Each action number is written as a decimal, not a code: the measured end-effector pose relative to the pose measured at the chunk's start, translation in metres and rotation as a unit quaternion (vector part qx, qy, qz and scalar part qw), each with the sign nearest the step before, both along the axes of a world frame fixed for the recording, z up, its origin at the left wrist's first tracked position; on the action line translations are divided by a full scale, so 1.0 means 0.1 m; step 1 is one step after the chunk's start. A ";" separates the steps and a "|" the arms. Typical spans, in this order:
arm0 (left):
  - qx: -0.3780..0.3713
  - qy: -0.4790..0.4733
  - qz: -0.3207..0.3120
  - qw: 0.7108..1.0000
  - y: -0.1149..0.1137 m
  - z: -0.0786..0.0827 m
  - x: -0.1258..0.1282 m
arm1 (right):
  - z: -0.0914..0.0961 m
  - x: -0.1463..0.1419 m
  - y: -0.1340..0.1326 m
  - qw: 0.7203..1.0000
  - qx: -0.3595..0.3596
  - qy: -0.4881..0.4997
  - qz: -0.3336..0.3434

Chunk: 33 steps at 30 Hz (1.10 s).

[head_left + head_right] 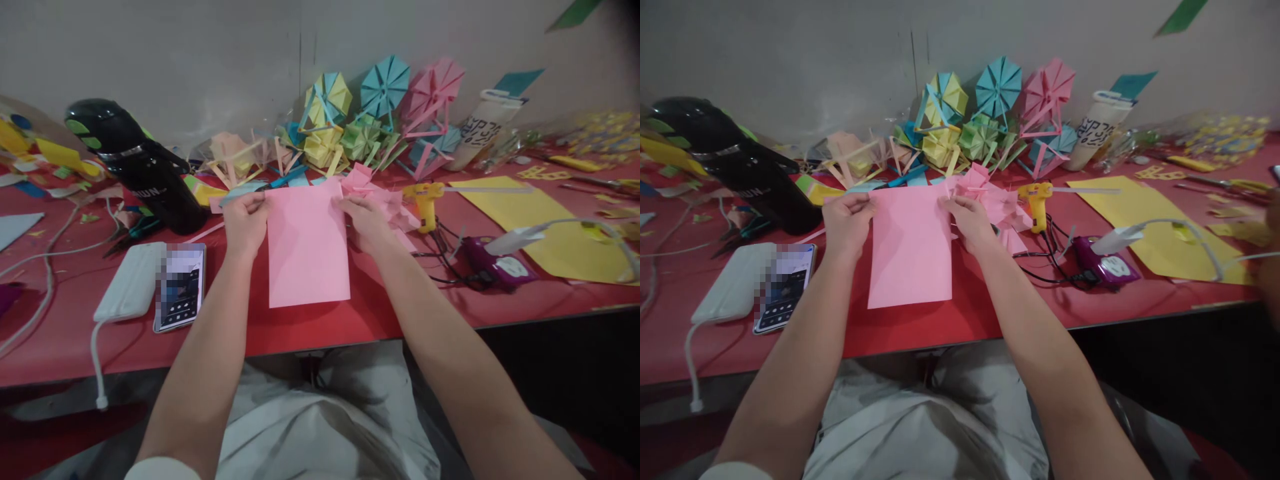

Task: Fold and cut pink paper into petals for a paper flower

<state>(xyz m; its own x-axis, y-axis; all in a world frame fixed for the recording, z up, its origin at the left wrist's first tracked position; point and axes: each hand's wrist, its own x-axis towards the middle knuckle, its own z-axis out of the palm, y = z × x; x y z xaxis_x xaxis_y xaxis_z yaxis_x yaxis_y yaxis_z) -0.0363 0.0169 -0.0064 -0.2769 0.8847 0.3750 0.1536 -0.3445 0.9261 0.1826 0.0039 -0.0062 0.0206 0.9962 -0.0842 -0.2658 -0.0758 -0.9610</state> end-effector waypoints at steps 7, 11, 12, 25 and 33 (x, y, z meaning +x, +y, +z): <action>0.020 0.035 0.007 0.999 0.00 0.02 0.00 | -0.03 0.02 0.04 0.996 0.073 -0.032 -0.027; 0.014 0.031 0.004 0.999 -0.03 0.06 0.02 | -0.05 0.02 0.06 0.995 0.087 -0.011 -0.039; 0.011 0.029 0.005 1.000 -0.03 0.06 0.02 | -0.05 0.02 0.07 0.995 0.094 -0.012 -0.044; -0.026 0.011 -0.005 1.000 -0.02 0.02 0.03 | -0.07 0.05 0.11 0.987 0.136 -0.016 -0.088; -0.045 0.015 -0.015 0.999 -0.03 0.03 0.05 | -0.10 0.06 0.13 0.985 0.115 -0.042 -0.121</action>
<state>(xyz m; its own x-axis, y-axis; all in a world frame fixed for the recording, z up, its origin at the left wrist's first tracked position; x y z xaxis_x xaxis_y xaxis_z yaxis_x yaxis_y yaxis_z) -0.0316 0.0141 -0.0033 -0.2389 0.9233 0.3008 0.1718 -0.2647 0.9489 0.1886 0.0173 -0.0159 0.2580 0.9537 0.1546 -0.1684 0.2020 -0.9648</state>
